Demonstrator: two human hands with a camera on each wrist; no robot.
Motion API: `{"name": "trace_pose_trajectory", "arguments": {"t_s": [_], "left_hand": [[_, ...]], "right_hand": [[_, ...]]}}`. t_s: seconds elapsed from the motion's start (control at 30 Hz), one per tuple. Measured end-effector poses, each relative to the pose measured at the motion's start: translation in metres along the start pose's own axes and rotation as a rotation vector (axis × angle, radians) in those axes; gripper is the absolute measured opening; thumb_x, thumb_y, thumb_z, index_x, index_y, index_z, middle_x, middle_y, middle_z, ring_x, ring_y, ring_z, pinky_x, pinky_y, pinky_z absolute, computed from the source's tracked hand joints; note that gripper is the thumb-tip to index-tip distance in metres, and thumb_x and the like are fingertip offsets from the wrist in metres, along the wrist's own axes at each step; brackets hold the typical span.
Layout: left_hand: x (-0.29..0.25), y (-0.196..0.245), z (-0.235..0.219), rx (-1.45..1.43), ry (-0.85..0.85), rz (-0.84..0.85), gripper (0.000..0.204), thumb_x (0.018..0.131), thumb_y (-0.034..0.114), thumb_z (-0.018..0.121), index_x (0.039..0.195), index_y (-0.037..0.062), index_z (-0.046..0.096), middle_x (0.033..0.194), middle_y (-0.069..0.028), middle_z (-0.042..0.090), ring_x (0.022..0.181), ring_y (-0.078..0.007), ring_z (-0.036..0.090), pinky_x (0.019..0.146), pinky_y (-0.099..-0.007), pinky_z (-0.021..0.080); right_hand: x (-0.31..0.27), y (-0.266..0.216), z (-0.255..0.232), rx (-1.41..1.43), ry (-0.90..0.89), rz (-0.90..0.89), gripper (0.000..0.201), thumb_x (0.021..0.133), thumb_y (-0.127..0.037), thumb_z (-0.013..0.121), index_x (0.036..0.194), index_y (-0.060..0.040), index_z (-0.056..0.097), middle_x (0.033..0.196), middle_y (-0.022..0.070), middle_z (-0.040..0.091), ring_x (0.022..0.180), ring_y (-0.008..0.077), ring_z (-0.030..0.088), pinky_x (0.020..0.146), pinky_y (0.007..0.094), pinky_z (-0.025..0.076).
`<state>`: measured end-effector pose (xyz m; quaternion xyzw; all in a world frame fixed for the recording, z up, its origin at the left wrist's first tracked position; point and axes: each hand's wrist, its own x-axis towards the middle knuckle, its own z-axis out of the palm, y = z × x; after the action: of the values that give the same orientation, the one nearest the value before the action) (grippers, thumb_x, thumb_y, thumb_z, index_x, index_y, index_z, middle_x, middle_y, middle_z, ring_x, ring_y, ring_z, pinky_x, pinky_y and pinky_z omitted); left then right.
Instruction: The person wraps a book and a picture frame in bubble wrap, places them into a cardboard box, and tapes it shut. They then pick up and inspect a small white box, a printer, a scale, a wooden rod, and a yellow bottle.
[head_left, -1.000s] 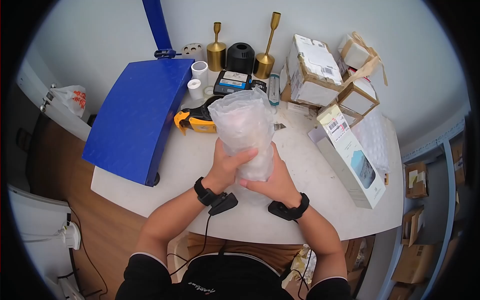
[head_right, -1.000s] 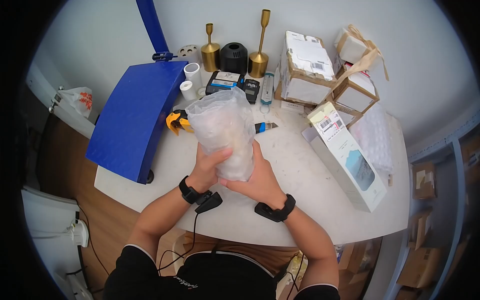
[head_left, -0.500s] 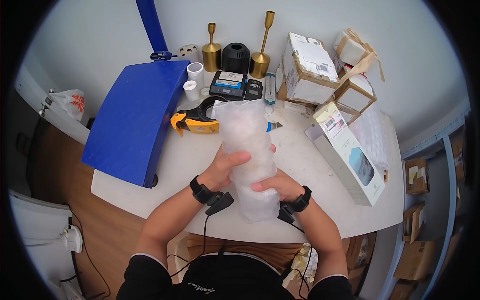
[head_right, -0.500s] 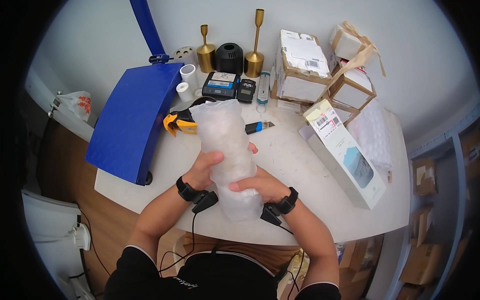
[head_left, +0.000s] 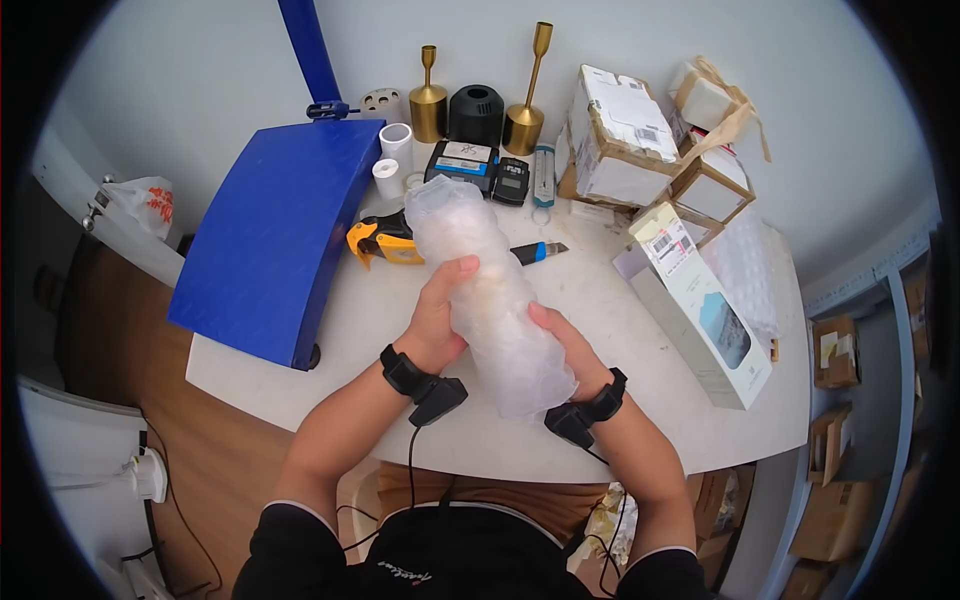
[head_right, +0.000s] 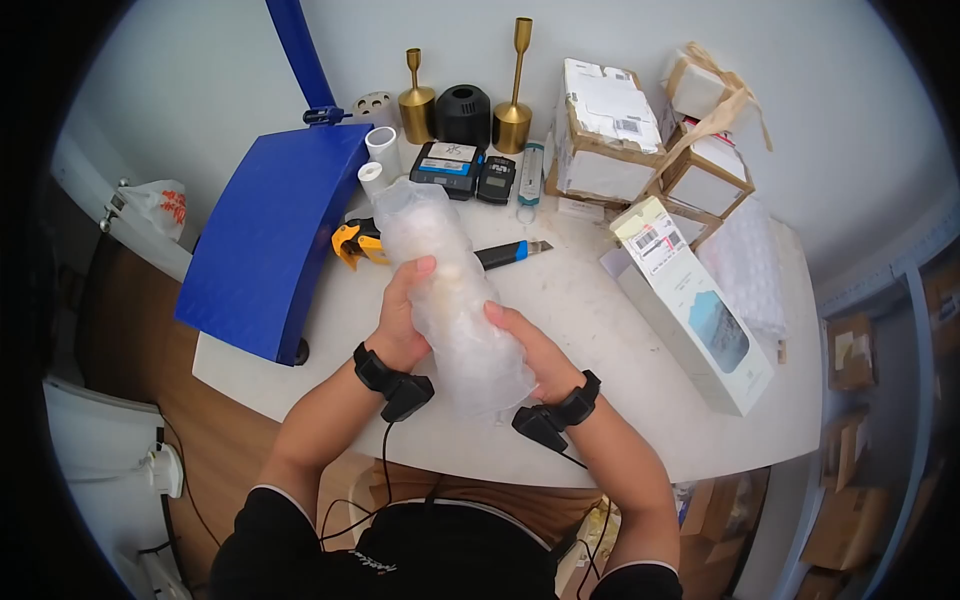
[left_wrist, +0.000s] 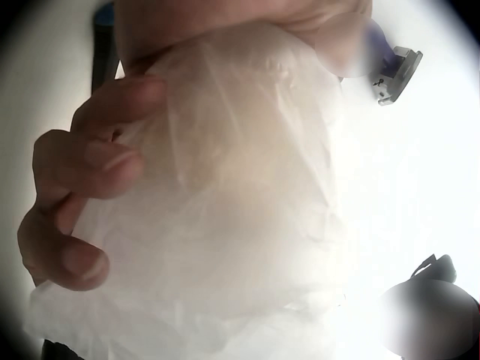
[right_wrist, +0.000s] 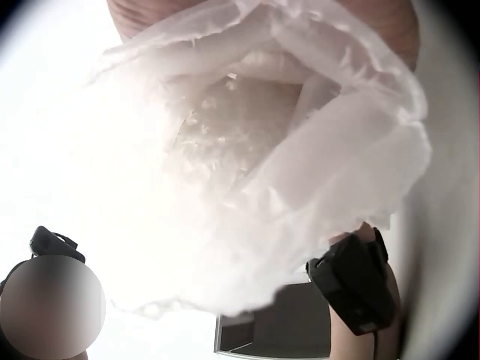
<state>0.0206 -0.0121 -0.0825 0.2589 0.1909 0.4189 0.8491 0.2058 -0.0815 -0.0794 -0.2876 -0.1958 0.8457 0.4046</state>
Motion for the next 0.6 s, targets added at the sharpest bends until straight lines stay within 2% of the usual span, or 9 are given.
{"name": "trace_pose_trajectory", "arguments": {"t_s": [0.13, 0.2, 0.23, 0.27, 0.33, 0.37, 0.4, 0.47, 0.6], "left_hand": [[0.002, 0.024, 0.009, -0.131, 0.162, 0.116, 0.054, 0.089, 0.04, 0.065, 0.128, 0.005, 0.053, 0.117, -0.0126, 0.064, 0.107, -0.027, 0.064, 0.097, -0.0411, 0.052], [0.0, 0.031, 0.009, -0.206, 0.198, 0.127, 0.053, 0.09, 0.041, 0.065, 0.127, 0.0055, 0.054, 0.115, -0.0122, 0.064, 0.105, -0.0271, 0.064, 0.096, -0.0409, 0.053], [-0.001, 0.033, 0.008, -0.259, 0.157, 0.102, 0.051, 0.09, 0.043, 0.064, 0.125, 0.0062, 0.055, 0.113, -0.0118, 0.065, 0.103, -0.027, 0.065, 0.094, -0.041, 0.053], [-0.002, 0.035, 0.009, -0.308, 0.116, 0.075, 0.05, 0.091, 0.045, 0.062, 0.123, 0.0069, 0.056, 0.111, -0.0113, 0.065, 0.101, -0.0269, 0.066, 0.093, -0.0411, 0.054], [-0.006, 0.034, 0.022, -0.319, 0.122, 0.044, 0.05, 0.091, 0.046, 0.061, 0.122, 0.0072, 0.056, 0.11, -0.0111, 0.065, 0.1, -0.0268, 0.066, 0.091, -0.0412, 0.055], [-0.01, 0.031, 0.029, -0.342, 0.139, 0.012, 0.05, 0.092, 0.047, 0.06, 0.121, 0.0075, 0.056, 0.109, -0.0108, 0.066, 0.099, -0.0267, 0.067, 0.09, -0.0413, 0.055], [-0.011, 0.027, 0.036, -0.337, 0.132, 0.008, 0.05, 0.092, 0.047, 0.06, 0.121, 0.0075, 0.056, 0.109, -0.0108, 0.066, 0.099, -0.0267, 0.067, 0.09, -0.0413, 0.055], [-0.014, 0.02, 0.048, -0.223, 0.131, -0.067, 0.049, 0.092, 0.047, 0.06, 0.121, 0.0086, 0.057, 0.11, -0.0105, 0.066, 0.099, -0.0254, 0.067, 0.09, -0.0407, 0.055], [-0.015, 0.002, 0.067, -0.217, 0.124, -0.118, 0.048, 0.092, 0.047, 0.06, 0.122, 0.0095, 0.057, 0.111, -0.01, 0.065, 0.099, -0.0238, 0.067, 0.09, -0.0397, 0.055]], "right_hand": [[0.006, -0.012, 0.006, 0.071, 0.066, -0.072, 0.052, 0.103, -0.044, 0.053, 0.134, -0.0018, 0.053, 0.12, 0.0088, 0.066, 0.105, 0.0174, 0.066, 0.092, 0.031, 0.053], [0.019, -0.008, -0.017, -0.354, 0.123, -0.385, 0.051, 0.103, -0.037, 0.057, 0.139, -0.002, 0.05, 0.122, 0.0078, 0.066, 0.11, 0.0165, 0.064, 0.095, 0.0299, 0.05], [0.021, -0.01, -0.012, -0.627, 0.204, -0.494, 0.06, 0.098, -0.03, 0.066, 0.147, -0.0035, 0.043, 0.13, 0.0097, 0.061, 0.118, 0.0193, 0.059, 0.097, 0.0329, 0.049], [0.018, -0.01, -0.005, -0.626, 0.202, -0.499, 0.06, 0.098, -0.03, 0.066, 0.147, -0.0035, 0.043, 0.13, 0.0097, 0.061, 0.118, 0.0193, 0.059, 0.097, 0.0329, 0.049], [0.006, -0.013, 0.013, -1.157, 0.233, -0.933, 0.078, 0.089, -0.026, 0.074, 0.152, -0.0048, 0.034, 0.141, 0.013, 0.053, 0.128, 0.0254, 0.052, 0.101, 0.0386, 0.047], [0.003, -0.017, 0.014, -1.226, 0.163, -1.016, 0.094, 0.078, -0.026, 0.081, 0.154, -0.0049, 0.031, 0.152, 0.0153, 0.042, 0.134, 0.0314, 0.047, 0.104, 0.0419, 0.045], [0.008, -0.022, 0.004, -1.226, 0.169, -1.023, 0.094, 0.078, -0.026, 0.081, 0.154, -0.0049, 0.031, 0.152, 0.0153, 0.042, 0.134, 0.0314, 0.047, 0.104, 0.0419, 0.045], [0.024, -0.031, -0.015, -1.63, 0.098, -1.125, 0.094, 0.077, -0.02, 0.082, 0.155, -0.0052, 0.031, 0.151, 0.0168, 0.045, 0.135, 0.0351, 0.046, 0.107, 0.0434, 0.043], [-0.002, -0.029, 0.002, -1.731, 0.162, -1.347, 0.082, 0.08, -0.014, 0.08, 0.15, -0.0049, 0.039, 0.148, 0.0174, 0.05, 0.133, 0.0369, 0.049, 0.108, 0.0448, 0.043]]}}
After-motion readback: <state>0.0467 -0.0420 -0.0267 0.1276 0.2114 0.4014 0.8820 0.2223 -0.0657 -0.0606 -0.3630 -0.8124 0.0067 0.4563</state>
